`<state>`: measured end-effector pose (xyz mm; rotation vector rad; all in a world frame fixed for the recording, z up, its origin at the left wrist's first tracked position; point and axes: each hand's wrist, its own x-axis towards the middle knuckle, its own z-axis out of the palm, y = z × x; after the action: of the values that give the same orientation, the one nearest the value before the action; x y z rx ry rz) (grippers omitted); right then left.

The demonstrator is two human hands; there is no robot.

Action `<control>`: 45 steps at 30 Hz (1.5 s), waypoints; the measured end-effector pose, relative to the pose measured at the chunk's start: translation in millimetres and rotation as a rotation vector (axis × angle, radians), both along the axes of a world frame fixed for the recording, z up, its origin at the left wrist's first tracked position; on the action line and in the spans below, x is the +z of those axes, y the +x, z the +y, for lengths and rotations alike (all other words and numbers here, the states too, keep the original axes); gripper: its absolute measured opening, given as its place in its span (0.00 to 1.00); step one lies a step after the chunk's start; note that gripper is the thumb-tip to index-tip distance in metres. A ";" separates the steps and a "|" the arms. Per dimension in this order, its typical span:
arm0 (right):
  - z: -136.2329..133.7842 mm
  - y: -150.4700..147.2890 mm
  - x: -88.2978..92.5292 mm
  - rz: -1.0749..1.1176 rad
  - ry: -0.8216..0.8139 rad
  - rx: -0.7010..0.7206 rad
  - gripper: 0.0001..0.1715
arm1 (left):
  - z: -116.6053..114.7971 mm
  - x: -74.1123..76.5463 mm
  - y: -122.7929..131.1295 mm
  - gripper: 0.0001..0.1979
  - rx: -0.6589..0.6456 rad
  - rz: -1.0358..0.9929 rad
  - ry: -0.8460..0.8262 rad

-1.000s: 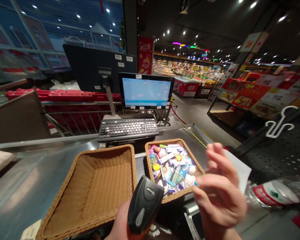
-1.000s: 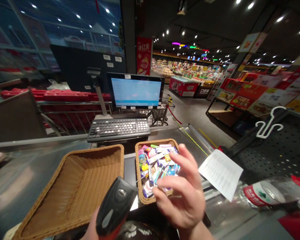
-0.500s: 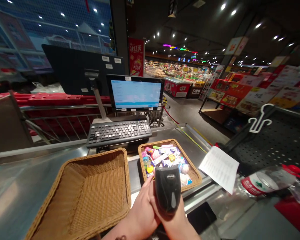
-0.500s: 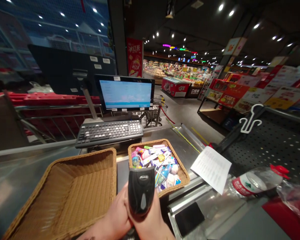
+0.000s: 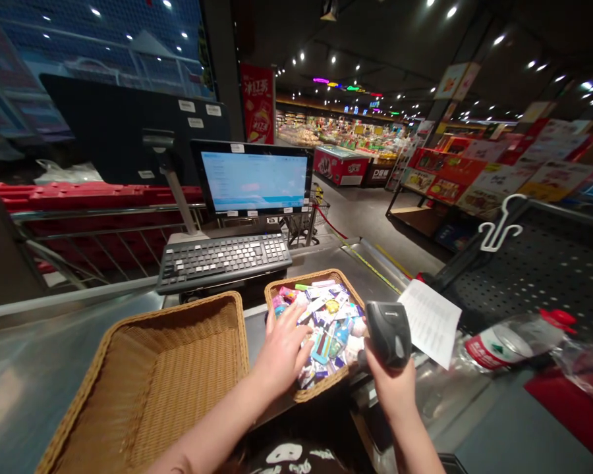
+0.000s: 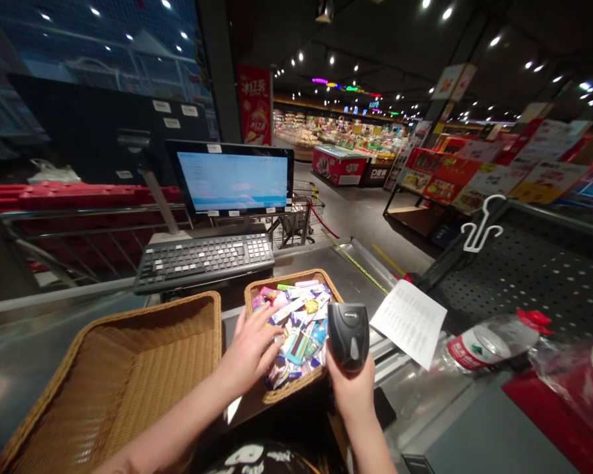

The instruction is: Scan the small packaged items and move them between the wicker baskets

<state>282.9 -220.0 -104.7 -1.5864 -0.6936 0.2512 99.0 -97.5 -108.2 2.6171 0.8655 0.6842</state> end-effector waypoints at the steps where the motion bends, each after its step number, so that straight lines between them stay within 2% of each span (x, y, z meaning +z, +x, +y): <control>1: 0.4 3.7 -4.4 -0.007 -0.020 -0.007 0.23 | 5.9 -2.0 9.3 0.10 0.000 0.009 0.006; 5: 1.6 13.0 -17.5 -0.065 -0.092 0.067 0.28 | 22.8 -11.3 43.4 0.09 -0.005 0.052 0.056; 9: -0.3 15.5 -20.8 -0.129 -0.104 0.091 0.29 | 26.5 -19.0 61.6 0.08 -0.021 0.063 0.133; 15: -2.1 17.1 -19.4 -0.183 -0.114 0.115 0.31 | 26.7 -15.8 78.8 0.07 0.047 0.125 0.278; 19: 0.0 20.9 -20.2 -0.168 -0.157 0.135 0.29 | 32.1 -19.1 89.5 0.05 0.055 0.150 0.208; 23: 2.2 25.8 -23.8 -0.189 -0.195 0.138 0.28 | 37.8 -29.3 93.4 0.09 0.038 0.122 0.137; 28: 8.8 29.8 -27.6 -0.304 -0.166 0.131 0.33 | 41.5 -30.9 88.9 0.10 0.039 0.042 0.095; 35: 21.7 28.1 -23.3 -0.570 -0.123 0.191 0.41 | 47.4 -5.3 61.8 0.09 0.078 -0.026 0.184; 40: 29.4 15.8 -22.2 -0.613 -0.107 0.258 0.42 | 47.3 8.3 36.7 0.08 0.152 -0.107 0.252; 45: 35.9 -1.7 -18.5 -0.604 -0.125 0.349 0.38 | 43.9 12.1 17.5 0.09 0.199 -0.182 0.278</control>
<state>281.2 -184.1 -123.2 -1.6621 -1.4521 0.0633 116.5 -53.6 -96.1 2.6698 1.0494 1.1522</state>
